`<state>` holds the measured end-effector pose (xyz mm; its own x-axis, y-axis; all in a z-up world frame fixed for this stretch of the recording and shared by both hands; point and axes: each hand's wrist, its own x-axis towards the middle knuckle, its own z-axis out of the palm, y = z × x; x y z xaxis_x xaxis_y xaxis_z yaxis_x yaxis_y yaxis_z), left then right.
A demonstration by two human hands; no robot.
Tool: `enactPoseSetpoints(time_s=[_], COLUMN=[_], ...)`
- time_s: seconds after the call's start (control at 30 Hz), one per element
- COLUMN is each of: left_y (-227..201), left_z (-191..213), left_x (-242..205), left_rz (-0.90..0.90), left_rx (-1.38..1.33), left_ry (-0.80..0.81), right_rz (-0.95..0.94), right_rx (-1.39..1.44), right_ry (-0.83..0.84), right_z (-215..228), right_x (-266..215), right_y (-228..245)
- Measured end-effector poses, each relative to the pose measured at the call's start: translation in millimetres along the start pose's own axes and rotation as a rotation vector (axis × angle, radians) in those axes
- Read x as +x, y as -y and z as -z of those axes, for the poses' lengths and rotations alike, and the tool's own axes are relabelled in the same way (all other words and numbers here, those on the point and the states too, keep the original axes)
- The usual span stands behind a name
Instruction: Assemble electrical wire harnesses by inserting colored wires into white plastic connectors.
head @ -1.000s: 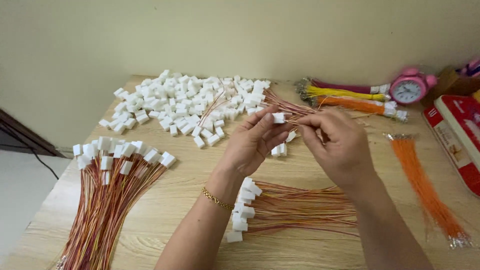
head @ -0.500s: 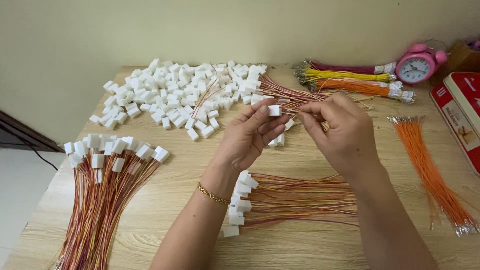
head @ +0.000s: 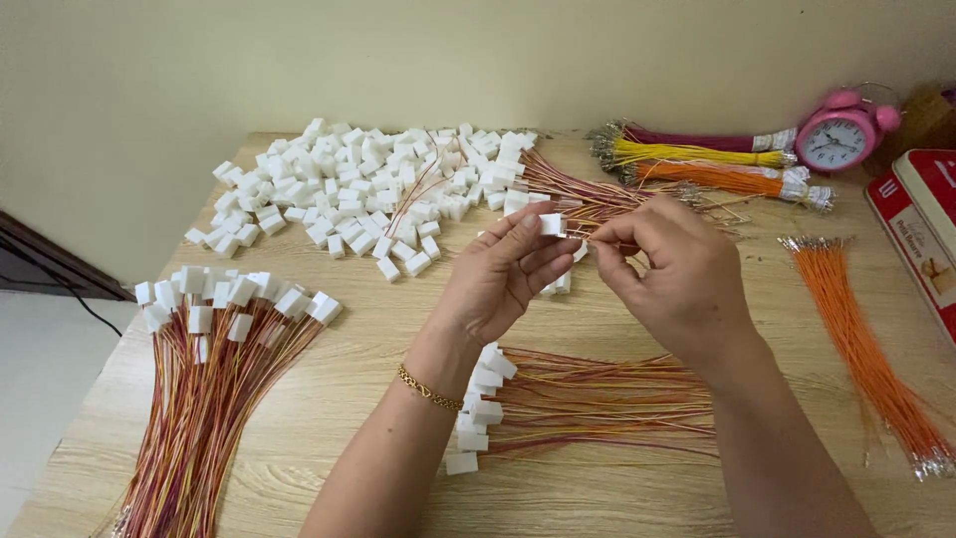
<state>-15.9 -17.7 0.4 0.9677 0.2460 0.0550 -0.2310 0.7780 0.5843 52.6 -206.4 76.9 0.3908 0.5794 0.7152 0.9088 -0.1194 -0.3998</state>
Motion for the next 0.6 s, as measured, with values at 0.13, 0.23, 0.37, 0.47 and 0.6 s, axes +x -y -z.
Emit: enactPoseSetpoints(time_s=[0.13, 0.23, 0.37, 0.47, 0.6], left_y=[0.3, 1.1, 0.1, 0.4, 1.6], left_z=[-0.7, -1.8, -4.0, -5.3, -3.7], left_x=[0.1, -0.3, -2.0, -2.5, -1.5], left_rz=[0.000, 0.001, 0.000, 0.006, 0.003], left_rx=[0.016, 0.017, 0.018, 0.029, 0.022], left_ry=[0.003, 0.001, 0.001, -0.002, -0.003], right_rz=[0.070, 0.103, 0.122, 0.119, 0.128], right_rx=[-0.097, -0.142, -0.166, -0.165, -0.205], right_ry=[-0.010, -0.039, -0.058, -0.065, -0.072], right_z=[-3.2, -3.0, -2.1, -3.3, -5.1], right_x=[-1.5, -0.6, -0.6, -0.9, -0.7], right_y=[-7.8, -7.8, -7.0, -8.6, -12.0])
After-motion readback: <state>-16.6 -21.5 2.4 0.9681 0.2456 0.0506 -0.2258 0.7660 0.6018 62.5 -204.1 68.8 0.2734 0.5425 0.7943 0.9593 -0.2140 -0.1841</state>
